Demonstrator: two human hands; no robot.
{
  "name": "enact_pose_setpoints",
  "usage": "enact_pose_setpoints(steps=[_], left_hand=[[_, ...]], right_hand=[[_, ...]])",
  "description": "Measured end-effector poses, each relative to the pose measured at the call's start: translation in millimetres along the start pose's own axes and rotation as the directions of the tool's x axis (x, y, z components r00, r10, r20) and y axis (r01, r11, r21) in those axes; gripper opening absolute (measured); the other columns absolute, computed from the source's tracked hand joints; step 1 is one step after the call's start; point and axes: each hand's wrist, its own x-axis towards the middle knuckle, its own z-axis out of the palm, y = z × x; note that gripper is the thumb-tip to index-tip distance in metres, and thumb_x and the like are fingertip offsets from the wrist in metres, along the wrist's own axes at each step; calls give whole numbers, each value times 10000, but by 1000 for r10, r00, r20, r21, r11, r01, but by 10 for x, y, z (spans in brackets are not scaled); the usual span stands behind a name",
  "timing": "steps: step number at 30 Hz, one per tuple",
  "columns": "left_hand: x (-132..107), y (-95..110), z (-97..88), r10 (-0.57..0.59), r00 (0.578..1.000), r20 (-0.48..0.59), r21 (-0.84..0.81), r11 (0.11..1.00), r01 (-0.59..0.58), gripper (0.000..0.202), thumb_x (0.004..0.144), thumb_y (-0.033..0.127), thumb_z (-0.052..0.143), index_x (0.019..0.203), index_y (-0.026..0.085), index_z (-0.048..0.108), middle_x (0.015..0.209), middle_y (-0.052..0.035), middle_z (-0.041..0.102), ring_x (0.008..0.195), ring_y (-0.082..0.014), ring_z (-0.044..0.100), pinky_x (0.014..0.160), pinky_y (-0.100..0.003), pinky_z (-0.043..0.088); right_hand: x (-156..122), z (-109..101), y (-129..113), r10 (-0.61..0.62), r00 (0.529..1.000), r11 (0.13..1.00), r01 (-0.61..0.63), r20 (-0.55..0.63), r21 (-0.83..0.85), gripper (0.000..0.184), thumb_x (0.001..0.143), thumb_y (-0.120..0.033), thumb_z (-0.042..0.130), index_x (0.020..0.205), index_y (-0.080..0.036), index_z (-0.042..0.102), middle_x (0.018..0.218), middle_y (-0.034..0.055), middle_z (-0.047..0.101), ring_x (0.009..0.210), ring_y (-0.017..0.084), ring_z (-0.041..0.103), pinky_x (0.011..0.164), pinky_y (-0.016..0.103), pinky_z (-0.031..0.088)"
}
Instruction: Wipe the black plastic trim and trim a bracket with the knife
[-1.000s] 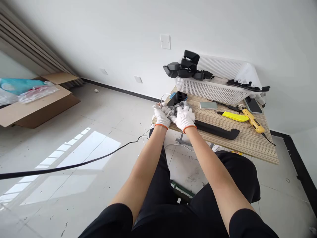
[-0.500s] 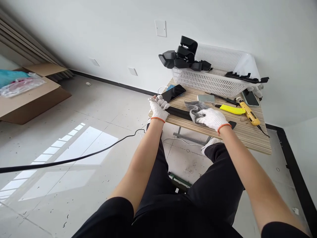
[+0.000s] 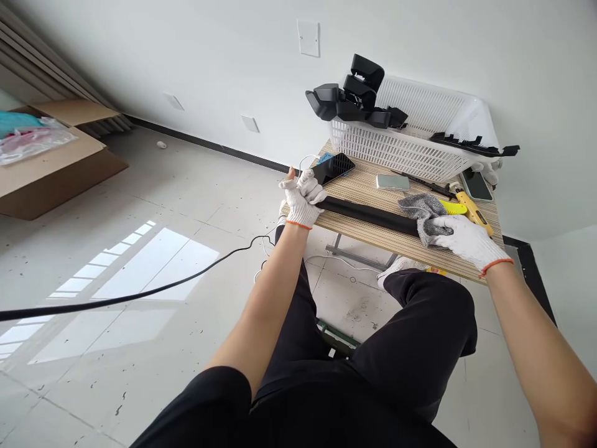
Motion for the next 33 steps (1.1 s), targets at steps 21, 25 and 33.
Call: enact_pose_setpoints(steps=[21, 25, 33], left_hand=[[-18, 42, 11, -56, 998, 6, -26, 998, 56, 496, 1043, 576, 411, 787, 198, 606, 499, 80, 191, 376, -67, 83, 349, -209, 159], [-7, 38, -22, -49, 998, 45, -56, 997, 52, 488, 1039, 577, 413, 822, 196, 629, 507, 77, 210, 376, -69, 108, 347, -203, 184], [17, 50, -50, -51, 999, -16, -10, 999, 51, 423, 1015, 574, 484, 868, 213, 649, 528, 66, 247, 387, -77, 144, 354, -212, 222]], right_hand=[[-111, -27, -47, 0, 1000, 995, -2, 21, 97, 395, 860, -215, 632, 1232, -236, 764, 1332, 137, 670, 1285, 273, 611, 1077, 336, 464], [-115, -31, -60, 16, 1000, 994, -18, 25, 105, 412, 854, -181, 622, 1245, -203, 751, 1336, 143, 673, 1272, 264, 621, 1086, 336, 458], [-62, 78, 96, -44, 999, 982, 43, 5, 185, 379, 870, -213, 631, 1227, -218, 758, 1344, 138, 684, 1277, 284, 622, 1101, 388, 463]])
